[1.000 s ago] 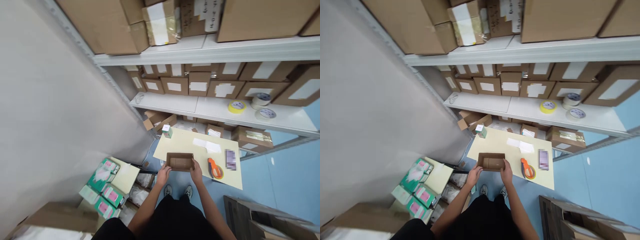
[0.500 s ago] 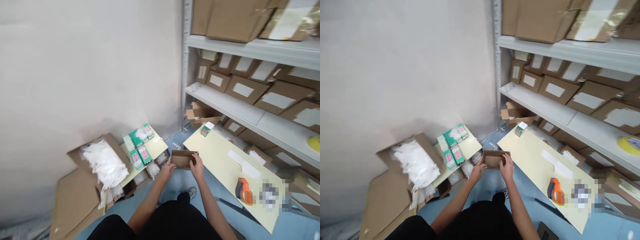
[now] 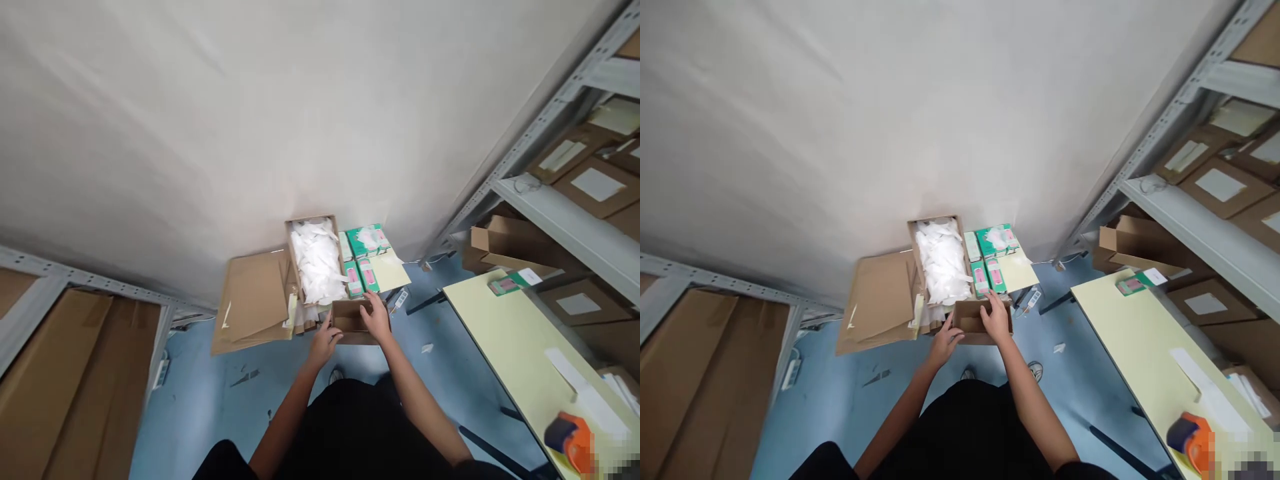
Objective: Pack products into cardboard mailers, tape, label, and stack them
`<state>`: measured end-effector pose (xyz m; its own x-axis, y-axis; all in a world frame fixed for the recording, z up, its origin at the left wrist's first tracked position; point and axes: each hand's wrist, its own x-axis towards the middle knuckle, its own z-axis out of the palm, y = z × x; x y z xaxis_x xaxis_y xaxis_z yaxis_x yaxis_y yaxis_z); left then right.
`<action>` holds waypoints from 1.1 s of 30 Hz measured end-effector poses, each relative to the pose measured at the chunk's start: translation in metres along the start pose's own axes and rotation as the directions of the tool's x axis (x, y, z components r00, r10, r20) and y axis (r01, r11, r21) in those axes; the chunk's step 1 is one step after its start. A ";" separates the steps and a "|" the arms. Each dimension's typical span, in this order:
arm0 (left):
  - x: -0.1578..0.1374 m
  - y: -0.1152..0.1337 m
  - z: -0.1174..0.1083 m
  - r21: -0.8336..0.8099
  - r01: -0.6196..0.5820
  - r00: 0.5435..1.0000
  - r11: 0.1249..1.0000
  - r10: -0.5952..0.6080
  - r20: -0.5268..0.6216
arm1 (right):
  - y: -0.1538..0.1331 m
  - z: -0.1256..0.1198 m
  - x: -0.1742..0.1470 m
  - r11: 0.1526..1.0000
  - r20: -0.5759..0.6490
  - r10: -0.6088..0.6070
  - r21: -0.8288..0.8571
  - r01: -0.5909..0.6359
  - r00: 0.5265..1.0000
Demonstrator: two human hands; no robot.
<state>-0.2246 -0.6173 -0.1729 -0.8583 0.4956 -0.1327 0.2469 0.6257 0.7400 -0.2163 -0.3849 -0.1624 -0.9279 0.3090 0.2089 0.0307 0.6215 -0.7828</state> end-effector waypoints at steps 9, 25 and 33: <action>-0.044 -0.059 -0.058 -0.012 0.061 0.994 0.998 -0.062 -0.092 | -0.046 0.104 0.085 0.931 0.223 0.178 -0.355 -0.090 0.958; -0.032 -0.060 -0.057 -0.024 0.096 0.986 0.995 -0.098 -0.138 | -0.049 0.152 0.144 0.871 0.318 0.300 -0.476 -0.122 0.899; -0.028 -0.057 -0.055 -0.003 0.076 0.985 0.997 -0.076 -0.153 | -0.062 0.131 0.152 0.908 0.258 0.168 -0.416 -0.048 0.951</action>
<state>-0.2391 -0.7002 -0.1748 -0.9331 0.3493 -0.0861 0.1795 0.6595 0.7300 -0.4073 -0.4706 -0.1589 -0.9734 0.2129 -0.0842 0.2269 0.8490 -0.4772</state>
